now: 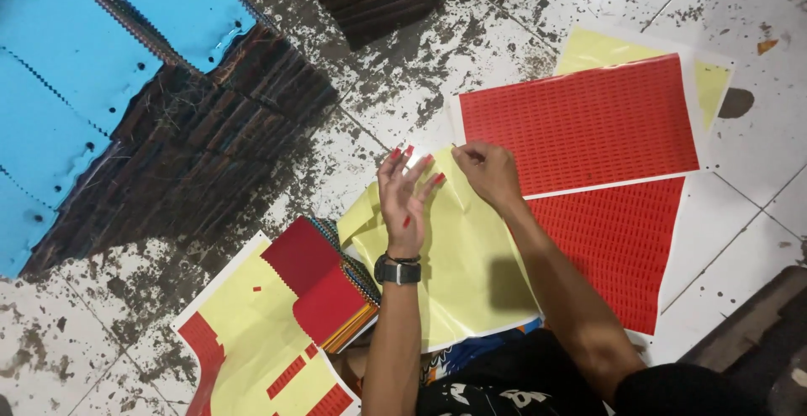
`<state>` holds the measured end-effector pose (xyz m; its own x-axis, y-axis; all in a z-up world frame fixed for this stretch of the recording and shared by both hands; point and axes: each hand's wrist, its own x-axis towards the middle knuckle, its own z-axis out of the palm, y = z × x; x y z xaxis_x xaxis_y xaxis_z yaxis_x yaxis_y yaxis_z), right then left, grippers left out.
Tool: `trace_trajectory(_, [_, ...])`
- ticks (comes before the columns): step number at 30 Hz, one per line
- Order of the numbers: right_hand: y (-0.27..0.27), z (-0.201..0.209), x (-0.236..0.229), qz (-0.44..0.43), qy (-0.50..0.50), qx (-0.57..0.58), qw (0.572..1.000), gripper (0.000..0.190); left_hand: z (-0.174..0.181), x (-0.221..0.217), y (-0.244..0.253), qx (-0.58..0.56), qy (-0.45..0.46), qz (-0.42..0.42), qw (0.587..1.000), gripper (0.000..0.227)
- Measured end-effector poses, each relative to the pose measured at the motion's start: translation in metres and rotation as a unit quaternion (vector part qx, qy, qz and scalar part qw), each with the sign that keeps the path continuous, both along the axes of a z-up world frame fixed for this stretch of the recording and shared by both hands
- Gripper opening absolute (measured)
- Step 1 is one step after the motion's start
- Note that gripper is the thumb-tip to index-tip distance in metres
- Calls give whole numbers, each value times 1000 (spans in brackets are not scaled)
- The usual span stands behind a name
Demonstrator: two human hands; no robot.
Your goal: Peeling small red stickers from a sheet and applying them to the edges of a stack of material samples.
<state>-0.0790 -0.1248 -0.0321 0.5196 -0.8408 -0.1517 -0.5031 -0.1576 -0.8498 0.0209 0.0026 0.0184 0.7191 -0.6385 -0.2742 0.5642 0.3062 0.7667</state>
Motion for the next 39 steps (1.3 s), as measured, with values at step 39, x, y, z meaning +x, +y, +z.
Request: trace_trajectory(39, [109,44,-5,-28,-275,-272,922,6,2,0,-11,-23,151,176,972,57])
